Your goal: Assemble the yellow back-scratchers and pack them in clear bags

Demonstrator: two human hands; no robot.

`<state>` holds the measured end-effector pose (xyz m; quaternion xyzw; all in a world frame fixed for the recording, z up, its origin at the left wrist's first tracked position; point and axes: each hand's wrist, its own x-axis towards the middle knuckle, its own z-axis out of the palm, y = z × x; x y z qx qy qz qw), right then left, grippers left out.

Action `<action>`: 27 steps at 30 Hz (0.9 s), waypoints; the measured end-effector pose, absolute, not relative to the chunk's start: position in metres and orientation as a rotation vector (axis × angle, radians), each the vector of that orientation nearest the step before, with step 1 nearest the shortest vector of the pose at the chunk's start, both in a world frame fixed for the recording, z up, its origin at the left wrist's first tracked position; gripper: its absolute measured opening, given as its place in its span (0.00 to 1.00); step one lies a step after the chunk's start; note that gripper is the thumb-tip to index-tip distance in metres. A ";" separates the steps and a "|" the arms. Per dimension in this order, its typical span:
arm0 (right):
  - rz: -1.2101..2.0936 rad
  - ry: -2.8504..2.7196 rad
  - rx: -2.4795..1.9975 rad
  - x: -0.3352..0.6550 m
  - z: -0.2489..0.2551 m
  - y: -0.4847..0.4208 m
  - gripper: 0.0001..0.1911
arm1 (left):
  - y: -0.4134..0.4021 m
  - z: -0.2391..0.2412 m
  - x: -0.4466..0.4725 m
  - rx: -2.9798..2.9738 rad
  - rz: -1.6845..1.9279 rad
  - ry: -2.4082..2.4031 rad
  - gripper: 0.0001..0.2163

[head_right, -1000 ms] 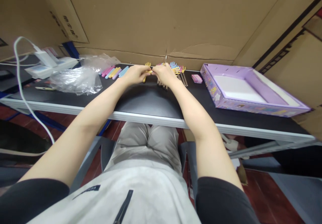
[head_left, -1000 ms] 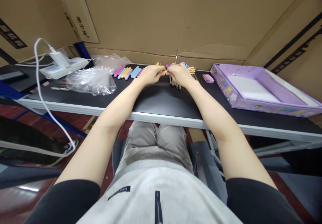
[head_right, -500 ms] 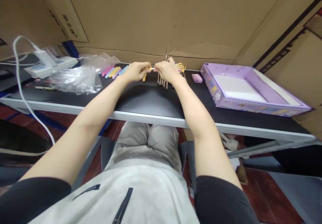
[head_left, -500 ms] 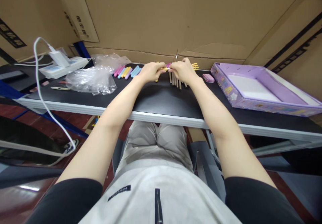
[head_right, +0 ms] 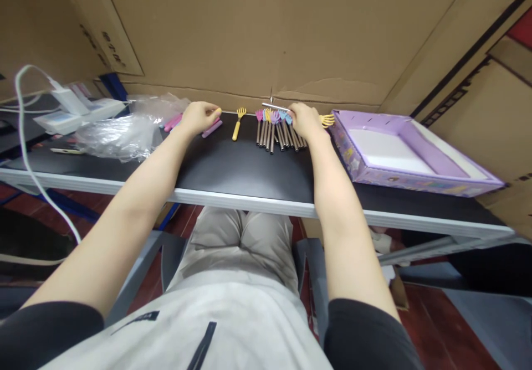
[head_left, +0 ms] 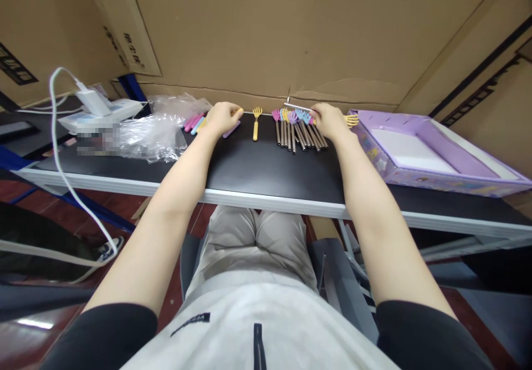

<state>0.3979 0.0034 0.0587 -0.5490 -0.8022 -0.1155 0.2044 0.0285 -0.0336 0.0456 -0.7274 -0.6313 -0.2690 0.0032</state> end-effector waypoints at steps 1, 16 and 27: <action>-0.317 -2.249 -1.496 0.391 0.059 0.002 0.23 | -0.033 0.044 0.033 -2.303 -0.857 -1.961 0.20; -0.347 -2.316 -1.389 0.373 0.062 -0.017 0.21 | 0.008 -0.002 0.039 -2.415 -1.057 -1.848 0.26; -0.568 -2.166 -1.398 0.375 0.068 -0.023 0.21 | -0.009 0.002 0.042 -2.355 -0.810 -1.883 0.30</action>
